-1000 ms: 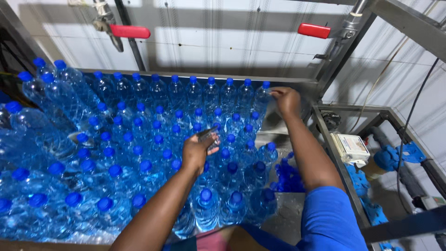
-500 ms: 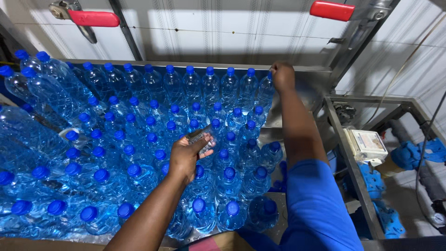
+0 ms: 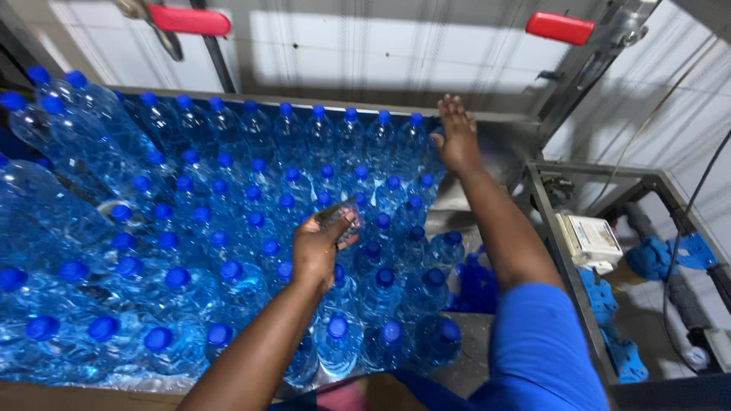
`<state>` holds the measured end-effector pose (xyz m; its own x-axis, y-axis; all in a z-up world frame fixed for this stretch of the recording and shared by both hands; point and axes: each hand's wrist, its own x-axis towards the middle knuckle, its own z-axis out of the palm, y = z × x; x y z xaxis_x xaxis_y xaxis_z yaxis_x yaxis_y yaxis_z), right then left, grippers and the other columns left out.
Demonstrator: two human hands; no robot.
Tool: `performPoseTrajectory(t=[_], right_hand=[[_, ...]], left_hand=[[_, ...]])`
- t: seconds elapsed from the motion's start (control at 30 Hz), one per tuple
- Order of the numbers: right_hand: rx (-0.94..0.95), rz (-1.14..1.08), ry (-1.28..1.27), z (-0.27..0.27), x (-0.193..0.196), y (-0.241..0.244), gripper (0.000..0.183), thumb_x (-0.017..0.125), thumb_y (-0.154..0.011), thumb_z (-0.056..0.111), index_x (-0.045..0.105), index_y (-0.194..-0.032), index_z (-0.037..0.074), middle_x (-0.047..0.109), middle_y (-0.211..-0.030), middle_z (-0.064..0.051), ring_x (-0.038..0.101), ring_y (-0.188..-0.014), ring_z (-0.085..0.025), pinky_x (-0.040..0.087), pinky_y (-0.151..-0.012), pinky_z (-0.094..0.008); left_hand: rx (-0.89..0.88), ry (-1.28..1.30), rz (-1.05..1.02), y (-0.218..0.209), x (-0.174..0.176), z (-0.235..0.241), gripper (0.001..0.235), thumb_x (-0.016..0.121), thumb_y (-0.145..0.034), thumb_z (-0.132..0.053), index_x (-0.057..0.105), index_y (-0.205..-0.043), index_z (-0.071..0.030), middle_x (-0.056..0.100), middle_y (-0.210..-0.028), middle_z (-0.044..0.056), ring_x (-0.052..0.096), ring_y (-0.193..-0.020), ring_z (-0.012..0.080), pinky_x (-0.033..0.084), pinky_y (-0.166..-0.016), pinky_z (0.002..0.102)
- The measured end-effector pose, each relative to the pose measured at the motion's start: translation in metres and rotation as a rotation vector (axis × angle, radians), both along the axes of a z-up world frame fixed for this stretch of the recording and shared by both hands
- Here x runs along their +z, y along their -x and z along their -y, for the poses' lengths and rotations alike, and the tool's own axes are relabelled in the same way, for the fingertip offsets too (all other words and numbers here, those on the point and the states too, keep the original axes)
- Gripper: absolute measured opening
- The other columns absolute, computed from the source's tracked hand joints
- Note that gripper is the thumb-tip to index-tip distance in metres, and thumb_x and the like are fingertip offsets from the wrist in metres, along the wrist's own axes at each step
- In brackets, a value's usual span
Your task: The person applies small white stickers to the necks of numerous blue-capped water bottles arranged on a metal tray. They pick up each sticker from a small stack in their left hand and place it on a bottle, then move to the next bottle in sequence.
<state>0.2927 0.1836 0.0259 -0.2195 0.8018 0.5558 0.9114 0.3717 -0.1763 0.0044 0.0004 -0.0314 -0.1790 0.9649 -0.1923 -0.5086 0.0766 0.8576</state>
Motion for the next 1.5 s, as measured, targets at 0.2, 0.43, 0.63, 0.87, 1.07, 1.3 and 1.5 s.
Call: performPoseTrajectory(t=[0.2, 0.43, 0.63, 0.87, 1.07, 1.3, 1.5], right_hand=[[0.807, -0.685, 0.970, 0.099, 0.008, 0.093, 0.060, 0.086, -0.089, -0.010, 0.063, -0.142, 0.003, 0.076, -0.114, -0.024, 0.084, -0.101, -0.041, 0.073, -0.091, -0.050], [0.716, -0.800, 0.641, 0.119, 0.005, 0.118, 0.018, 0.090, -0.092, 0.001, 0.080, -0.107, 0.000, 0.084, -0.088, -0.015, 0.079, -0.072, -0.016, 0.067, -0.063, -0.027], [0.382, -0.676, 0.264, 0.133, 0.008, 0.112, 0.016, 0.098, -0.084, 0.009, 0.089, -0.095, 0.017, 0.084, -0.084, -0.003, 0.071, -0.075, -0.010, 0.058, -0.072, -0.025], [0.499, -0.977, 0.713, 0.132, 0.007, 0.120, 0.036, 0.098, -0.080, -0.002, 0.080, -0.111, -0.005, 0.079, -0.100, -0.016, 0.070, -0.068, -0.012, 0.057, -0.043, -0.018], [0.415, -0.883, 0.615, 0.127, -0.011, 0.112, 0.012, 0.090, -0.087, 0.000, 0.086, -0.097, 0.003, 0.076, -0.074, -0.006, 0.063, -0.060, -0.007, 0.045, -0.044, -0.018], [0.820, -0.929, 1.001, 0.128, 0.005, 0.109, 0.031, 0.084, -0.091, -0.003, 0.077, -0.122, -0.003, 0.086, -0.101, -0.025, 0.083, -0.076, -0.026, 0.059, -0.054, -0.024], [0.338, -0.808, 0.473, 0.059, 0.050, 0.086, 0.038, 0.065, -0.102, -0.010, 0.078, -0.135, 0.003, 0.083, -0.101, -0.022, 0.083, -0.076, -0.030, 0.065, -0.065, -0.033]], left_hand=[[0.049, -0.036, 0.096, 0.004, 0.001, -0.002, 0.022, 0.090, -0.090, -0.004, 0.079, -0.109, -0.001, 0.085, -0.105, 0.008, 0.085, -0.091, 0.0228, 0.072, -0.081, 0.041], [0.017, -0.063, 0.106, 0.004, 0.003, -0.010, 0.024, 0.093, -0.089, -0.006, 0.078, -0.108, -0.002, 0.086, -0.104, 0.009, 0.085, -0.089, 0.0252, 0.073, -0.081, 0.047], [0.042, -0.044, 0.051, -0.001, 0.001, -0.011, 0.019, 0.090, -0.091, -0.006, 0.078, -0.105, -0.002, 0.083, -0.098, 0.009, 0.083, -0.084, 0.0259, 0.073, -0.077, 0.050], [0.052, -0.027, -0.072, 0.002, 0.004, -0.009, 0.016, 0.089, -0.090, -0.004, 0.080, -0.103, 0.000, 0.085, -0.096, 0.015, 0.084, -0.083, 0.0268, 0.073, -0.075, 0.046], [0.080, -0.015, -0.102, 0.001, 0.015, 0.000, 0.019, 0.088, -0.089, -0.005, 0.082, -0.106, 0.001, 0.085, -0.099, 0.017, 0.084, -0.084, 0.0269, 0.073, -0.075, 0.045], [0.109, -0.004, -0.097, 0.000, 0.012, -0.006, 0.017, 0.081, -0.093, -0.002, 0.082, -0.109, 0.003, 0.083, -0.096, 0.022, 0.084, -0.080, 0.0321, 0.074, -0.072, 0.046], [-0.018, 0.039, -0.030, 0.004, 0.014, 0.001, 0.025, 0.084, -0.098, -0.011, 0.074, -0.118, -0.001, 0.083, -0.109, 0.015, 0.082, -0.092, 0.0237, 0.073, -0.081, 0.042]])
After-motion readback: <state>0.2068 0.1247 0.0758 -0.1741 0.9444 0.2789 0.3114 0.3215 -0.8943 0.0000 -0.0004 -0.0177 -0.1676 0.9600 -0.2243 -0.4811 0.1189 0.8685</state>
